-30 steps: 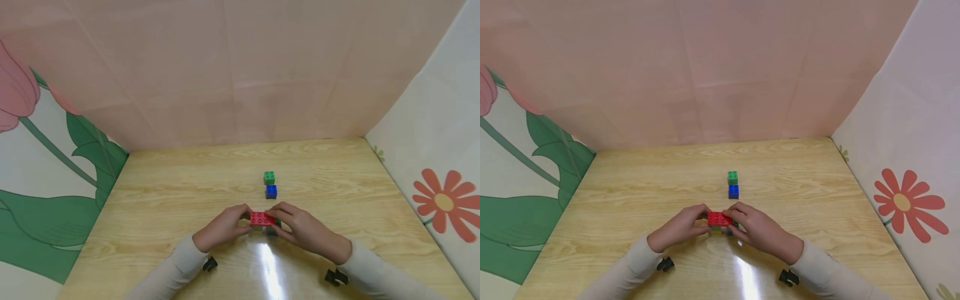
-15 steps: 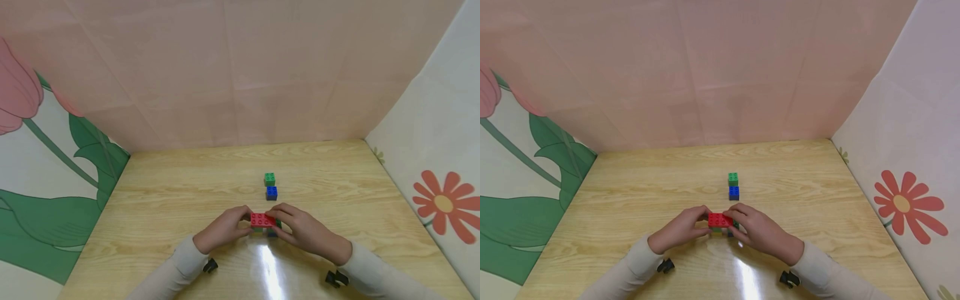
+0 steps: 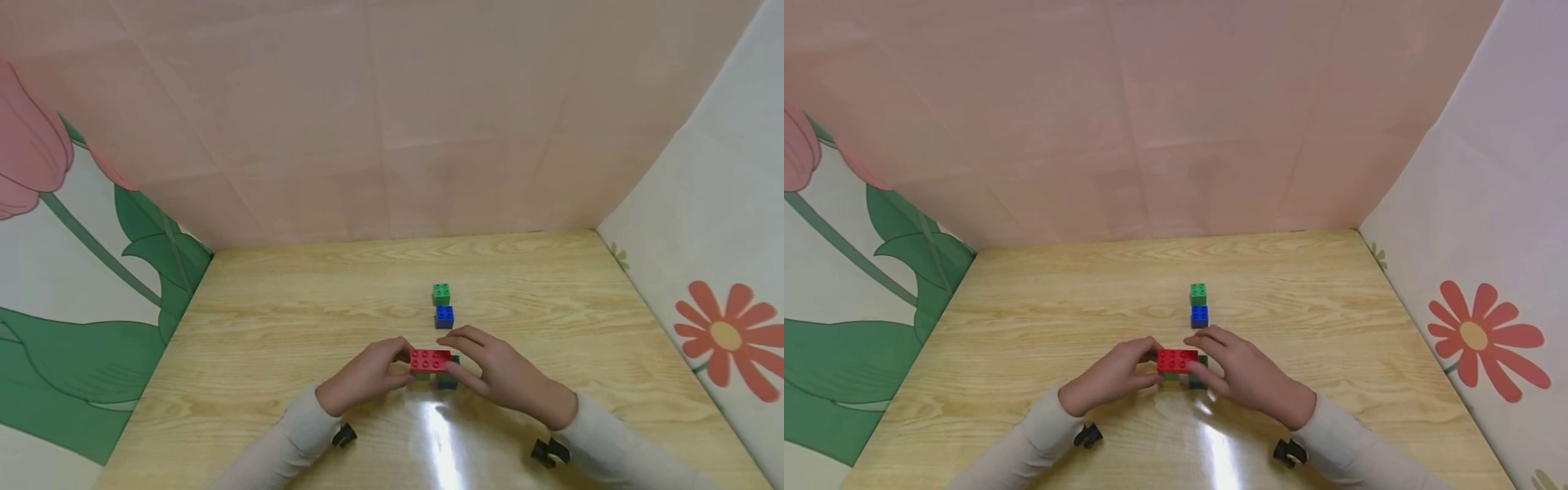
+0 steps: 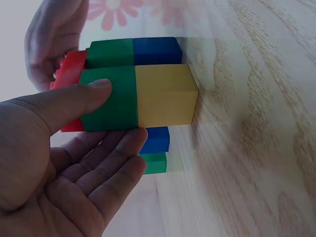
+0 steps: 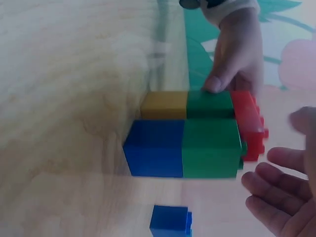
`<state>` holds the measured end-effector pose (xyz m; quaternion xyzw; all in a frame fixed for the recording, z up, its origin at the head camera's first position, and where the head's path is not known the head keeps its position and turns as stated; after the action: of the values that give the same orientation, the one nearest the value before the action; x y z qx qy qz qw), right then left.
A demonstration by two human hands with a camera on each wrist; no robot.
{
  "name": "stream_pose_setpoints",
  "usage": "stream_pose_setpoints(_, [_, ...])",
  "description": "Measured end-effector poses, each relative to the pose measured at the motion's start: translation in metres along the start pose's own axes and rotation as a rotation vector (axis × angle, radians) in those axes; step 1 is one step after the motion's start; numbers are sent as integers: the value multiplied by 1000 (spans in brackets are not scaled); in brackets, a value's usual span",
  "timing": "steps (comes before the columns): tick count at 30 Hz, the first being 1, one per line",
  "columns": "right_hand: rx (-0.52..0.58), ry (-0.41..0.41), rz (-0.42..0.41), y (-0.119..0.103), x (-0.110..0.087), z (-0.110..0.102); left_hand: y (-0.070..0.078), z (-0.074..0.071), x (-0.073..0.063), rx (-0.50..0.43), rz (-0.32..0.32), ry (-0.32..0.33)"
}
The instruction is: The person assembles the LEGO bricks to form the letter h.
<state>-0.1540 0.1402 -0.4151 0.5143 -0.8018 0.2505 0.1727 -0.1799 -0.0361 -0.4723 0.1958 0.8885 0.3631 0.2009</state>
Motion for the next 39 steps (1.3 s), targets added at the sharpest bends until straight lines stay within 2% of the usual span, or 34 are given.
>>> stream_pose_setpoints(5, [89, 71, 161, 39, -9, -11, -1, 1, 1, 4, -11, -2])
stream_pose_setpoints(9, [114, 140, 272, 73, -19, -8, -2, 0, 1, 10, -28, -7])
stream_pose_setpoints(12, [126, 139, 342, 90, -26, 4, -3, 0, 0, 4, -28, -10])
stream_pose_setpoints(15, [120, 102, 374, 101, -29, 17, -3, 0, 1, -2, -22, -11])
stream_pose_setpoints(25, [125, 49, 393, 111, -25, 40, -6, 0, 7, 1, 7, -29])
stream_pose_setpoints(39, [131, -2, 456, 110, -23, 53, -11, 1, 7, -43, 12, -43])
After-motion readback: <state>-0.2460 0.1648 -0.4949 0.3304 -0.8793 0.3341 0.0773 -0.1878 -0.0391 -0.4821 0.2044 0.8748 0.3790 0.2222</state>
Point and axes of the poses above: each hand's wrist, its own x-axis towards the middle knuckle, its own z-axis out of the palm, y = z × x, the point moved 7 cm from there along x, towards the middle knuckle, and after that the axes turned 14 degrees about -z, right-handed, at the moved point
